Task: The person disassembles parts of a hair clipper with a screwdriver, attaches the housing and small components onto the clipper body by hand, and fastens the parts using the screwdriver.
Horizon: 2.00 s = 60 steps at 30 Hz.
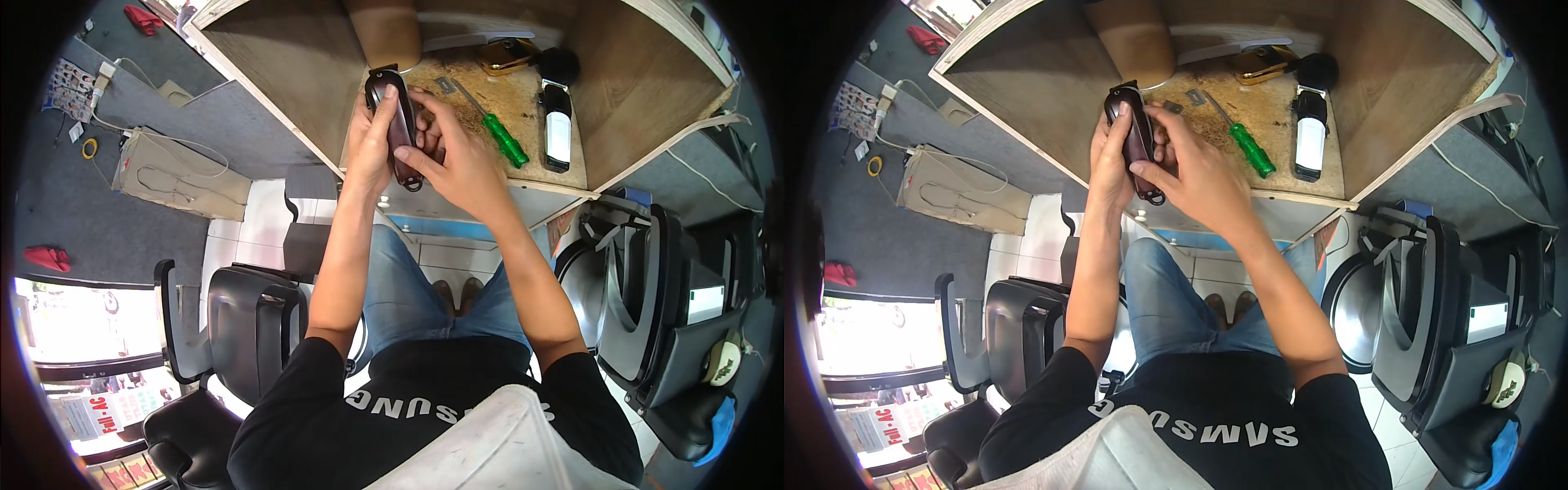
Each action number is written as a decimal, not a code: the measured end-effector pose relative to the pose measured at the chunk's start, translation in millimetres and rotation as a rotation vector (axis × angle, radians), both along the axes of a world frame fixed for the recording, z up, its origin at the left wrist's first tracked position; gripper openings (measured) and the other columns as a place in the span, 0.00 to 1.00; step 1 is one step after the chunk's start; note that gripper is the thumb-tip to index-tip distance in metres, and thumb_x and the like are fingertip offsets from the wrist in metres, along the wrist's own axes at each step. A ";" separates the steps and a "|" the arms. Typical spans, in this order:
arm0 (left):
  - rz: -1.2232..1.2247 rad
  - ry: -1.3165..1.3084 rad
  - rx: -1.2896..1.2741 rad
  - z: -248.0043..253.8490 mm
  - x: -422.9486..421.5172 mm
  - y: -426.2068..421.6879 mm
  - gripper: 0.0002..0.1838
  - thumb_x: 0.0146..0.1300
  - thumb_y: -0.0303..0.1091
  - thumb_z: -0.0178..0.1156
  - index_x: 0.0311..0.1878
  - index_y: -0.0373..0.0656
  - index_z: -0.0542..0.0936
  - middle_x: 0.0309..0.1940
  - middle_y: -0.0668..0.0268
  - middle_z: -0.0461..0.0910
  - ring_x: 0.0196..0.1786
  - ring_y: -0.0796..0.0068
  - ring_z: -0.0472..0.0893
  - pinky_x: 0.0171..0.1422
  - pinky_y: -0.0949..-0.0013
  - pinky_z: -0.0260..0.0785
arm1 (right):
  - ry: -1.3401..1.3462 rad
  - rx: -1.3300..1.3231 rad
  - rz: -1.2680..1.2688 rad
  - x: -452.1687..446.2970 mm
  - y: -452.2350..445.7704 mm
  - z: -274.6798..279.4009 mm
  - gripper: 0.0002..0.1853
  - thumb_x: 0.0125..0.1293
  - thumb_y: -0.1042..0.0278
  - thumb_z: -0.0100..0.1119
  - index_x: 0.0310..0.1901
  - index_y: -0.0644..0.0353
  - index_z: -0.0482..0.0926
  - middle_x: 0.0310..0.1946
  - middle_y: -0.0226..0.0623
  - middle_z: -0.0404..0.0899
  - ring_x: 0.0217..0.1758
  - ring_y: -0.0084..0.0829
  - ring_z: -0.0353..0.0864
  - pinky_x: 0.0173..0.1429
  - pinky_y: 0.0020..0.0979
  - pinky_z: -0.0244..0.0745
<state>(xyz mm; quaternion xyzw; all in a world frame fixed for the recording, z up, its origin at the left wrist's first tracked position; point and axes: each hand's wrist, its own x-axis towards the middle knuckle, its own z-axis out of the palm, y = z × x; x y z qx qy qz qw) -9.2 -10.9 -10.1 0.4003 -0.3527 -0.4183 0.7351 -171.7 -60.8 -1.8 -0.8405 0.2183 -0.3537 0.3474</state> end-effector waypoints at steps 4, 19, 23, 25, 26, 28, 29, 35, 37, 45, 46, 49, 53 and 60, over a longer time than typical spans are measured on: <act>0.021 0.090 -0.059 -4.0 -2.5 -3.0 0.19 0.83 0.45 0.61 0.60 0.40 0.70 0.44 0.57 0.84 0.33 0.72 0.84 0.31 0.69 0.79 | 0.075 0.117 -0.018 -1.6 -2.0 -0.2 0.37 0.70 0.38 0.71 0.67 0.56 0.71 0.35 0.44 0.89 0.40 0.49 0.92 0.41 0.46 0.83; 0.006 -0.030 -0.199 -2.8 -3.9 4.9 0.30 0.81 0.44 0.64 0.71 0.41 0.60 0.55 0.50 0.81 0.41 0.62 0.88 0.42 0.63 0.85 | 0.052 0.040 0.049 -3.9 -1.3 2.1 0.31 0.68 0.35 0.72 0.37 0.64 0.80 0.36 0.43 0.83 0.37 0.45 0.84 0.41 0.44 0.77; 0.073 0.046 -0.284 1.8 -17.3 -2.1 0.28 0.81 0.46 0.63 0.71 0.39 0.64 0.62 0.45 0.81 0.61 0.52 0.87 0.65 0.54 0.85 | 0.118 0.059 0.007 -6.8 -0.1 6.4 0.31 0.69 0.36 0.71 0.40 0.64 0.82 0.35 0.43 0.83 0.37 0.44 0.85 0.41 0.45 0.77; 0.029 -0.004 -0.238 1.5 -15.6 -0.1 0.28 0.82 0.47 0.61 0.71 0.38 0.66 0.64 0.44 0.81 0.69 0.50 0.83 0.73 0.52 0.79 | 0.148 0.066 0.000 -9.3 -0.4 8.0 0.31 0.70 0.36 0.71 0.41 0.64 0.83 0.35 0.43 0.83 0.37 0.44 0.85 0.41 0.45 0.77; 0.007 -0.029 -0.214 1.1 -16.0 0.5 0.27 0.83 0.48 0.60 0.71 0.38 0.67 0.65 0.43 0.80 0.73 0.48 0.80 0.78 0.51 0.76 | 0.131 0.054 -0.003 -9.2 -0.6 7.1 0.31 0.70 0.36 0.71 0.41 0.65 0.83 0.35 0.43 0.84 0.37 0.44 0.85 0.41 0.45 0.77; 0.050 -0.007 -0.132 2.1 -18.4 -1.0 0.25 0.85 0.50 0.57 0.68 0.36 0.72 0.53 0.50 0.86 0.56 0.60 0.88 0.62 0.60 0.83 | 0.073 0.027 -0.023 -7.4 -1.1 4.3 0.28 0.70 0.40 0.72 0.41 0.64 0.84 0.32 0.41 0.81 0.33 0.41 0.81 0.39 0.42 0.74; 0.054 -0.005 -0.089 -2.8 -12.3 0.1 0.25 0.85 0.50 0.57 0.66 0.36 0.74 0.49 0.53 0.87 0.50 0.63 0.89 0.56 0.63 0.84 | 0.032 0.013 -0.039 -5.6 -0.9 1.9 0.26 0.70 0.43 0.73 0.41 0.64 0.84 0.29 0.40 0.79 0.30 0.37 0.77 0.36 0.40 0.71; 0.168 0.019 0.068 9.2 -6.6 -3.2 0.27 0.81 0.58 0.59 0.57 0.40 0.78 0.30 0.62 0.84 0.28 0.74 0.85 0.34 0.68 0.79 | -0.379 0.175 -0.210 -8.5 -5.6 -0.2 0.18 0.76 0.52 0.69 0.41 0.63 0.87 0.25 0.35 0.80 0.22 0.39 0.77 0.32 0.39 0.72; 0.093 -0.007 0.110 10.8 -0.9 -0.7 0.27 0.81 0.59 0.60 0.57 0.39 0.78 0.30 0.62 0.84 0.26 0.72 0.85 0.31 0.67 0.80 | -0.480 0.213 -0.306 -25.9 -17.4 5.1 0.13 0.75 0.59 0.70 0.41 0.62 0.88 0.24 0.33 0.79 0.22 0.37 0.76 0.31 0.38 0.72; -0.032 -0.043 0.162 7.0 1.4 1.3 0.29 0.80 0.59 0.61 0.60 0.38 0.78 0.29 0.62 0.84 0.23 0.71 0.85 0.28 0.67 0.81 | 0.115 -0.385 -0.228 -80.1 -44.1 15.7 0.05 0.66 0.70 0.73 0.41 0.60 0.91 0.35 0.37 0.79 0.43 0.39 0.80 0.49 0.41 0.74; -0.039 -0.054 0.165 6.9 1.1 0.8 0.29 0.79 0.59 0.62 0.60 0.38 0.78 0.29 0.62 0.84 0.23 0.71 0.85 0.28 0.67 0.81 | 0.151 -0.430 -0.203 -79.7 -44.4 14.8 0.05 0.65 0.70 0.73 0.41 0.60 0.91 0.35 0.37 0.79 0.44 0.40 0.79 0.51 0.42 0.74; -0.053 -0.077 0.189 7.7 -0.3 3.2 0.29 0.79 0.59 0.62 0.60 0.37 0.78 0.29 0.62 0.84 0.23 0.71 0.85 0.28 0.67 0.80 | 0.256 -0.418 -0.148 -77.1 -38.3 22.8 0.06 0.64 0.69 0.74 0.40 0.60 0.91 0.36 0.37 0.78 0.49 0.41 0.78 0.56 0.43 0.73; -0.065 -0.103 0.217 11.6 -2.0 5.8 0.30 0.80 0.58 0.61 0.62 0.36 0.78 0.29 0.63 0.84 0.22 0.74 0.85 0.27 0.69 0.80 | 0.353 -0.502 -0.133 -72.0 -38.0 20.6 0.05 0.64 0.68 0.73 0.38 0.58 0.91 0.38 0.37 0.80 0.51 0.42 0.79 0.58 0.43 0.74; -0.125 -0.123 0.191 10.2 -0.4 7.7 0.27 0.79 0.55 0.64 0.58 0.36 0.79 0.28 0.63 0.85 0.21 0.73 0.84 0.24 0.69 0.76 | 0.364 -0.516 -0.158 -65.7 -38.1 15.6 0.04 0.63 0.70 0.71 0.34 0.60 0.88 0.38 0.38 0.82 0.51 0.43 0.80 0.59 0.44 0.74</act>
